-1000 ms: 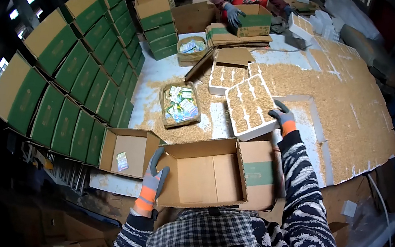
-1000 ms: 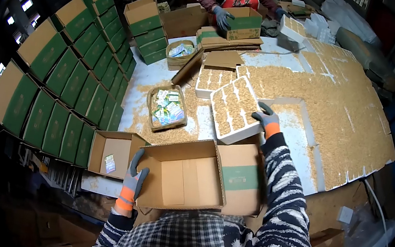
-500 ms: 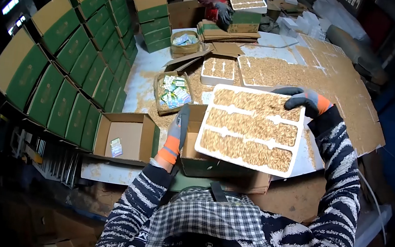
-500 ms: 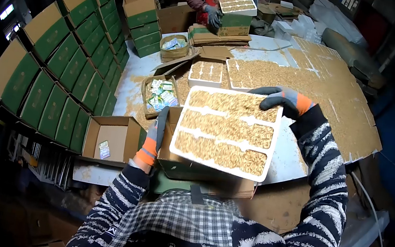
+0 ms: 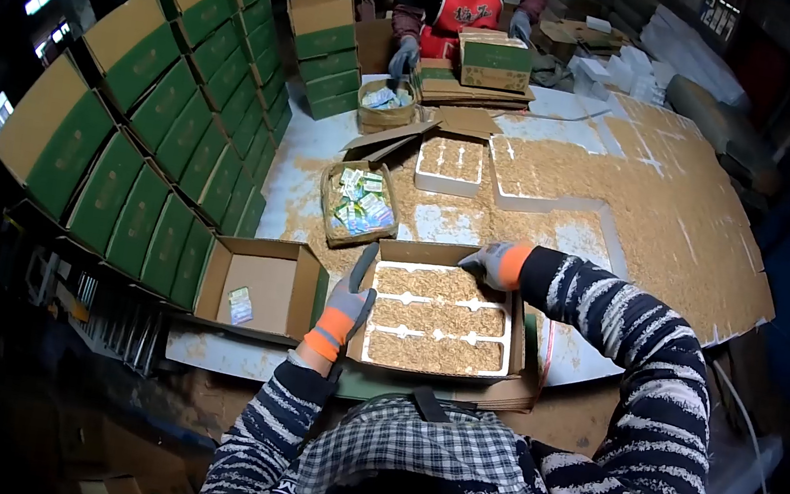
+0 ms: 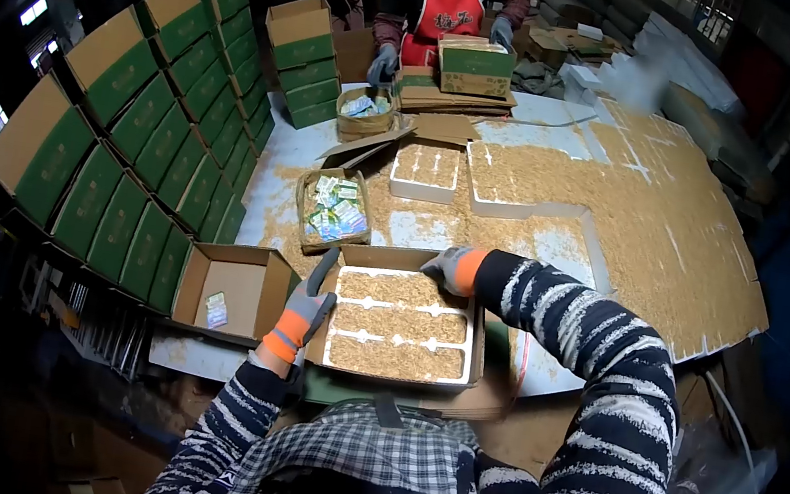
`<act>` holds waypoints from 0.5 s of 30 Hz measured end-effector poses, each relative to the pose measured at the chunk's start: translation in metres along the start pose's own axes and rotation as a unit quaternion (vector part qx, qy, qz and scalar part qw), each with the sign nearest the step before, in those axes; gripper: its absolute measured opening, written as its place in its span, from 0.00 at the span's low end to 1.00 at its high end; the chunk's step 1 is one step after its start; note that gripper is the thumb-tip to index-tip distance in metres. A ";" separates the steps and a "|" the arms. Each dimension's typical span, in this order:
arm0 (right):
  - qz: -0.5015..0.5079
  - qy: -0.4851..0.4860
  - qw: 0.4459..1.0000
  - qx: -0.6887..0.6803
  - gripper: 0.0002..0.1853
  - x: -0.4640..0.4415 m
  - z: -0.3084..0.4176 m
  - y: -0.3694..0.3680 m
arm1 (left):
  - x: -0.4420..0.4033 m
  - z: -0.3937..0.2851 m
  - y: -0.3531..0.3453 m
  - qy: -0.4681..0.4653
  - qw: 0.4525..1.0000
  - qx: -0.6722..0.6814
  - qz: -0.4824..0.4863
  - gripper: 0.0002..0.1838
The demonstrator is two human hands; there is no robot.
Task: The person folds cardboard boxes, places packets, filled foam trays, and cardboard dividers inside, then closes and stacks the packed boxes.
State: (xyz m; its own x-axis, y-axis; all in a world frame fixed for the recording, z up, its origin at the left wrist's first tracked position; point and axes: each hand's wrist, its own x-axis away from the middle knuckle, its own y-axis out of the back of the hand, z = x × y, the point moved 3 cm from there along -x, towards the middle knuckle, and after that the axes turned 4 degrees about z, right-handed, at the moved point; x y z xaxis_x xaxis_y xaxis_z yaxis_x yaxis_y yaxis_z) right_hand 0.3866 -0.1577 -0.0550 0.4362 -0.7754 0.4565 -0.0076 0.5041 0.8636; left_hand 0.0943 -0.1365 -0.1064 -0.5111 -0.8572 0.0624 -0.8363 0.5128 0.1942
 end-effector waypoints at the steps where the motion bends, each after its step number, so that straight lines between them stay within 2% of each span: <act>1: 0.016 0.012 0.993 0.112 0.22 -0.006 0.009 -0.005 | -0.002 0.004 -0.003 -0.012 1.000 -0.020 0.000 0.40; 2: -0.003 -0.006 0.986 0.165 0.15 -0.005 0.017 -0.012 | -0.003 0.010 -0.009 0.025 0.998 -0.052 -0.025 0.40; 3: -0.042 0.024 0.979 0.197 0.11 -0.013 0.015 -0.026 | -0.004 0.011 -0.013 0.062 0.993 -0.085 -0.051 0.40; 4: -0.040 0.047 0.973 0.221 0.10 -0.014 0.016 -0.032 | -0.001 0.005 -0.015 0.087 0.995 -0.027 -0.041 0.39; 5: -0.038 0.070 0.966 0.245 0.09 -0.016 0.016 -0.037 | 0.001 0.002 -0.014 0.092 0.994 -0.028 -0.045 0.39; 6: -0.052 0.065 0.967 0.242 0.08 -0.020 0.016 -0.041 | 0.003 -0.004 -0.013 0.016 0.999 -0.013 -0.036 0.38; 7: -0.018 0.061 0.974 0.216 0.09 -0.017 0.022 -0.029 | 0.005 -0.016 -0.011 -0.062 0.998 0.003 -0.029 0.38; 8: -0.027 0.067 0.987 0.142 0.10 -0.014 0.028 -0.012 | 0.009 -0.023 -0.013 -0.007 0.999 0.032 -0.038 0.36; 9: -0.034 0.072 0.995 0.068 0.11 -0.014 0.035 0.008 | 0.008 -0.017 -0.013 -0.003 0.998 0.031 -0.045 0.36; 11: -0.169 0.091 0.980 -0.047 0.12 -0.027 0.025 0.050 | 0.008 -0.001 -0.018 -0.006 0.998 0.046 -0.050 0.36; 12: -0.203 0.071 0.974 -0.071 0.15 -0.046 0.010 0.069 | 0.012 -0.002 -0.020 0.079 0.990 -0.100 -0.061 0.35; 13: -0.239 0.050 0.965 -0.095 0.19 -0.069 -0.010 0.091 | 0.013 -0.012 -0.022 0.082 0.989 -0.101 -0.069 0.35; 15: -0.337 0.050 0.937 0.073 0.27 -0.127 -0.053 0.119 | 0.009 -0.031 -0.025 0.007 0.998 0.015 -0.065 0.35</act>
State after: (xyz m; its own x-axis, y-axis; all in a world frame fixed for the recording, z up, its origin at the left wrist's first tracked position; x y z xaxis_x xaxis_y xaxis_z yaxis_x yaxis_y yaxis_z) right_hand 0.3783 0.0210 -0.0217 0.4679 -0.8563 -0.2189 0.1807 -0.1498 0.9721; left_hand 0.1166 -0.1584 -0.0803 -0.3948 -0.9172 0.0530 -0.9011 0.3978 0.1723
